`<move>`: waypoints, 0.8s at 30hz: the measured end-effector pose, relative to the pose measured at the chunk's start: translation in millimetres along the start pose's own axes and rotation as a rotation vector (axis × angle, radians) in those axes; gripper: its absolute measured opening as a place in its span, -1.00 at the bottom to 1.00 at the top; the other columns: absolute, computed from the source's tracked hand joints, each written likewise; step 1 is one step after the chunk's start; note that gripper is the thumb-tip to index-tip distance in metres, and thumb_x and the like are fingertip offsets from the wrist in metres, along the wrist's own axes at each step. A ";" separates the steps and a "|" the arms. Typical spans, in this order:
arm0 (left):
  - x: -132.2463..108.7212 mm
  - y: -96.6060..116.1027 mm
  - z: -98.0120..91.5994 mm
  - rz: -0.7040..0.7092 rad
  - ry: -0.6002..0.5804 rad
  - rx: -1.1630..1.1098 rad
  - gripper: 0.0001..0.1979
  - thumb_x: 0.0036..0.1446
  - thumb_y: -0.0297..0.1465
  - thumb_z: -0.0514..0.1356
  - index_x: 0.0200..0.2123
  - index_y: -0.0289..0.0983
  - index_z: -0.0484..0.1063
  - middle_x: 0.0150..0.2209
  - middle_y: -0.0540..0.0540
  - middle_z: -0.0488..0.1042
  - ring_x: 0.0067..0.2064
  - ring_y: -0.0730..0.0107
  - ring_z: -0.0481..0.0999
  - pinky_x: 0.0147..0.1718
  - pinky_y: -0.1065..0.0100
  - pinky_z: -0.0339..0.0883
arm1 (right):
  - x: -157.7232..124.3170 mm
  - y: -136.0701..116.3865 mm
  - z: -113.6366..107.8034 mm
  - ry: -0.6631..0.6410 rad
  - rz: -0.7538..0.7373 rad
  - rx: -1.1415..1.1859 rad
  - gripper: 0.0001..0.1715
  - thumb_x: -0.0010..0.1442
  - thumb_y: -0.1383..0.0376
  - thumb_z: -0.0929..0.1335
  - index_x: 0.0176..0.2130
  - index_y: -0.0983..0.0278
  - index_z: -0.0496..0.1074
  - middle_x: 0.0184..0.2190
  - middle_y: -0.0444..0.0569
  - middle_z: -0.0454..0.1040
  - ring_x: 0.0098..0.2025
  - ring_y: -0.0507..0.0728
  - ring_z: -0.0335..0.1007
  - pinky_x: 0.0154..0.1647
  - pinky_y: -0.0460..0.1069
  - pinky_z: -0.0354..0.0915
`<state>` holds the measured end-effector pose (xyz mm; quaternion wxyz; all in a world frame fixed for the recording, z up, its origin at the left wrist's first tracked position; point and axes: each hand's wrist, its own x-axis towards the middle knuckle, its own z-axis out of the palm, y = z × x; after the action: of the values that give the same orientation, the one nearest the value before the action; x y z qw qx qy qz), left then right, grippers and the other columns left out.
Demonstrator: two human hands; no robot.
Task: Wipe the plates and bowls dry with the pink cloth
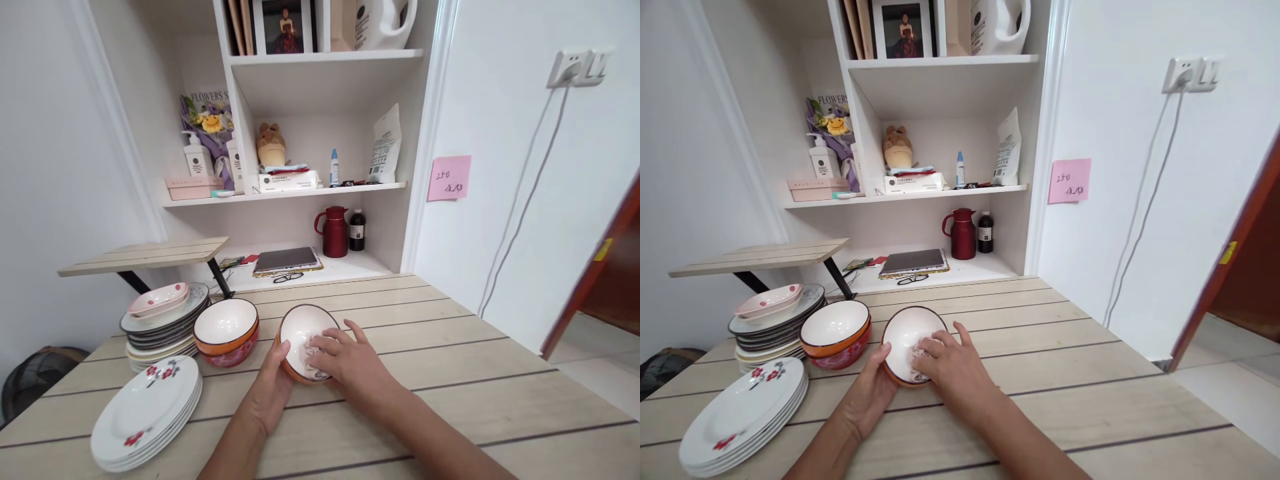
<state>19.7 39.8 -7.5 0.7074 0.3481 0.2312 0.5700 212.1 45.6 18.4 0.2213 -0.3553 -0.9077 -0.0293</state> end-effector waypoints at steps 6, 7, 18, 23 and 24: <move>1.7 -1.2 0.1 -0.011 -0.083 -0.056 -0.34 0.23 0.00 0.10 0.25 -0.30 0.28 0.17 -0.27 0.43 0.28 0.03 0.27 0.30 0.06 0.01 | 1.2 -19.5 5.5 0.026 0.046 0.009 -0.69 0.34 0.29 0.29 0.06 0.00 0.35 0.01 -0.16 0.54 -0.06 0.17 0.39 -0.19 0.07 0.09; 1.1 -2.4 0.9 0.014 -0.096 -0.036 -0.32 0.23 -0.02 0.13 0.30 -0.24 0.20 0.21 -0.24 0.39 0.29 0.07 0.25 0.31 0.08 -0.01 | 1.3 -21.9 7.3 0.029 0.085 0.019 -0.64 0.31 0.30 0.32 0.08 -0.01 0.34 0.00 -0.16 0.54 -0.06 0.18 0.39 -0.20 0.06 0.09; -5.6 -2.8 11.3 0.036 0.005 0.075 -0.12 0.19 -0.26 0.27 0.40 0.01 -0.20 0.25 -0.15 0.34 0.26 0.13 0.31 0.26 0.13 0.07 | 3.3 -29.8 16.6 0.020 0.159 -0.042 -0.55 0.23 0.36 0.35 0.09 0.01 0.35 0.01 -0.16 0.53 -0.07 0.22 0.40 -0.21 0.06 0.24; -5.6 -1.6 11.7 0.093 0.058 0.099 -0.27 0.20 -0.29 0.25 0.37 -0.08 0.02 0.22 -0.15 0.38 0.25 0.11 0.30 0.22 0.15 0.13 | 0.3 -17.0 9.1 -0.004 0.042 -0.021 -0.55 0.26 0.35 0.34 0.09 -0.02 0.36 0.10 -0.20 0.49 -0.04 0.17 0.39 -0.14 0.03 0.29; -5.7 -1.1 10.9 0.103 0.058 0.095 -0.29 0.20 -0.29 0.24 0.36 -0.09 0.05 0.21 -0.15 0.39 0.25 0.10 0.31 0.21 0.15 0.14 | 0.0 -11.7 7.5 -0.004 0.015 -0.022 -0.57 0.28 0.35 0.32 0.08 -0.04 0.37 0.12 -0.22 0.48 0.01 0.17 0.38 -0.07 0.05 0.27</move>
<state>26.9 31.7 -1.7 0.6527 0.3761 0.2602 0.6040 201.5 38.5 12.9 0.2156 -0.3645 -0.9051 -0.0371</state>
